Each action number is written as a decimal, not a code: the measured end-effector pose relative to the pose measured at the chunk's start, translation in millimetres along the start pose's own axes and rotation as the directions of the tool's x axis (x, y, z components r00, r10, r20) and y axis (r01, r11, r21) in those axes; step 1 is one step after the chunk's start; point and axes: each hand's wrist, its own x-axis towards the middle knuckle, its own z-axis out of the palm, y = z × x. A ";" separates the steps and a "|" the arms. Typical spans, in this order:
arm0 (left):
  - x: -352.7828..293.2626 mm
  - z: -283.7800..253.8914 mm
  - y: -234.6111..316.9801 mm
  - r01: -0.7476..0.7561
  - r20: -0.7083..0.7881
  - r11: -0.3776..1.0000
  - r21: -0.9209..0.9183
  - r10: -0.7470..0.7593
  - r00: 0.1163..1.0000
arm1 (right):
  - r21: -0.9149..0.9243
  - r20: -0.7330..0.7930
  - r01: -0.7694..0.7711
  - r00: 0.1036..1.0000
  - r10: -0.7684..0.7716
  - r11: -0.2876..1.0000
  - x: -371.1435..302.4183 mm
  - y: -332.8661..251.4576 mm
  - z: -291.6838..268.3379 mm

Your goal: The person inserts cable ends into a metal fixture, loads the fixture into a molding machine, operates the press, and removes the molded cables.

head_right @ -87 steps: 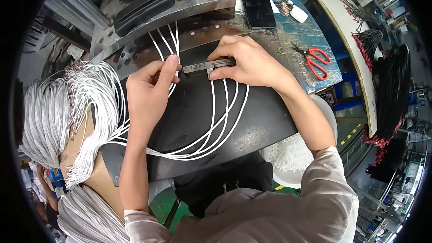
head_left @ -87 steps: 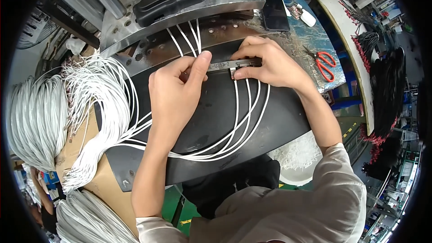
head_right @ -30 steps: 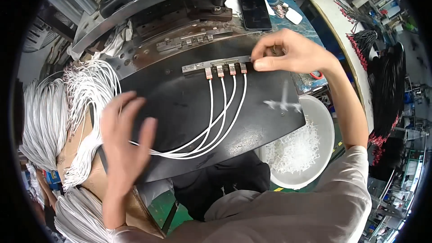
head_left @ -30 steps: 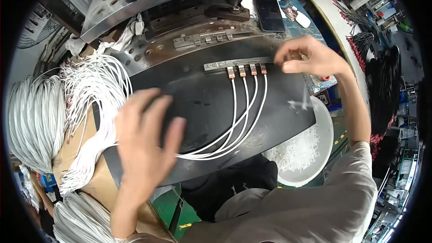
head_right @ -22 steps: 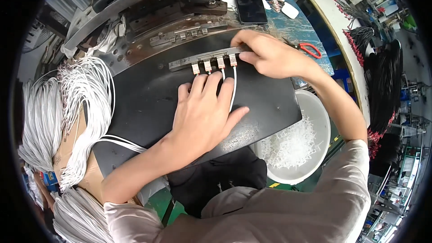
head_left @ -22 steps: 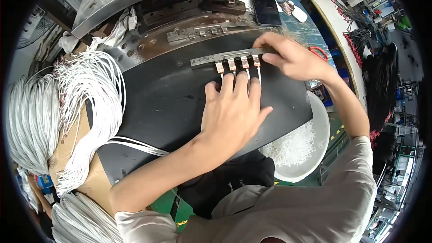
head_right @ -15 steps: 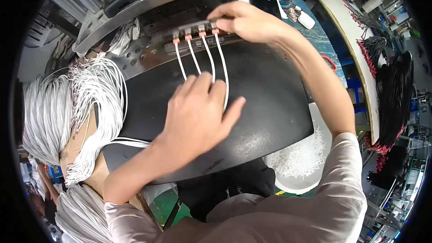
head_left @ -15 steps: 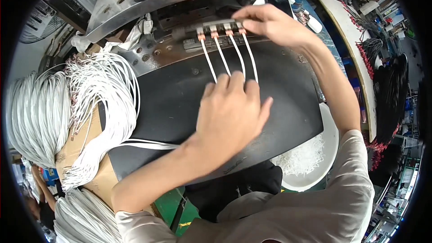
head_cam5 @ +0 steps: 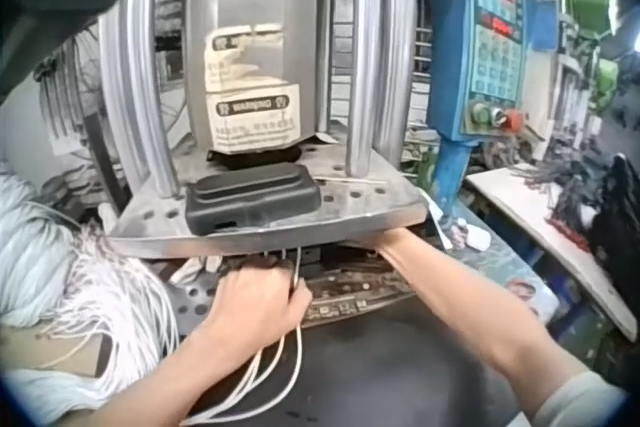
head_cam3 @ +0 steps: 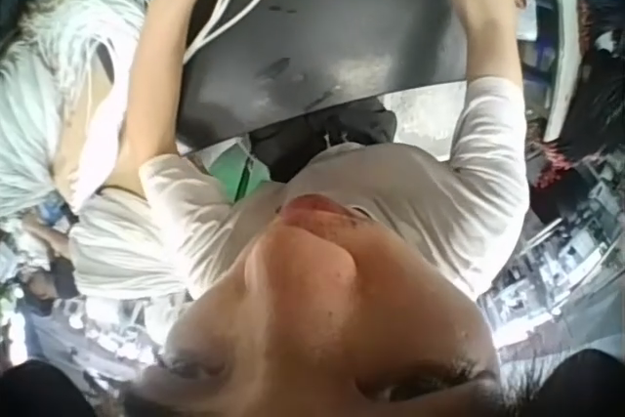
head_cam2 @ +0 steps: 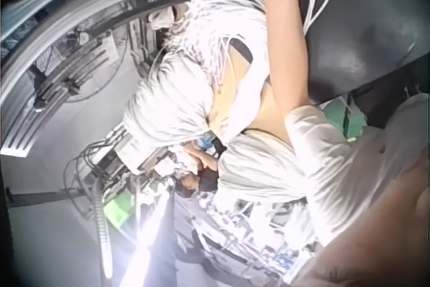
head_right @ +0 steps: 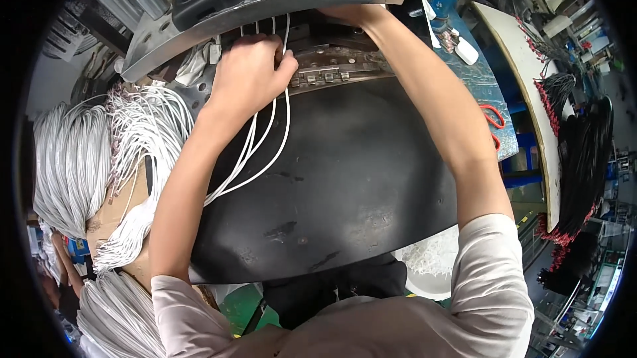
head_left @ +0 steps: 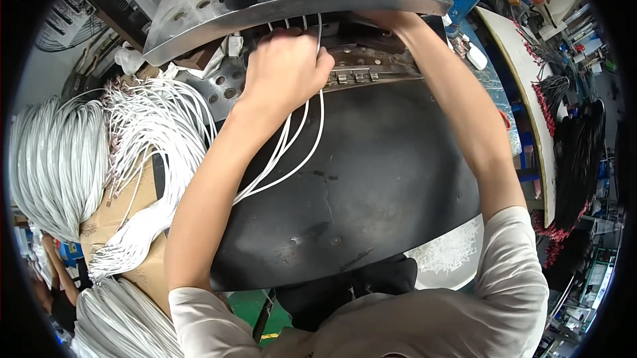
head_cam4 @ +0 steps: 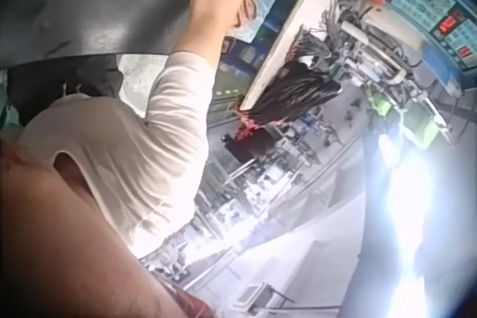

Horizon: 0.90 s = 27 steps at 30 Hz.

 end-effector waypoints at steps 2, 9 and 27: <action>5.2 3.2 1.6 0.001 -0.019 1.000 -0.017 -0.002 1.000 | 0.061 0.020 -0.090 0.996 0.089 0.994 1.6 -6.8 -0.7; 2.6 9.5 -3.8 -0.036 -0.061 0.995 0.094 0.042 0.997 | 0.434 0.040 0.016 0.999 -0.036 0.901 11.4 -92.0 -57.0; -410.4 -55.3 61.2 0.659 0.678 -0.160 -0.735 -0.174 0.714 | 0.354 0.921 -0.935 0.348 -0.175 0.004 -343.3 -267.5 -195.3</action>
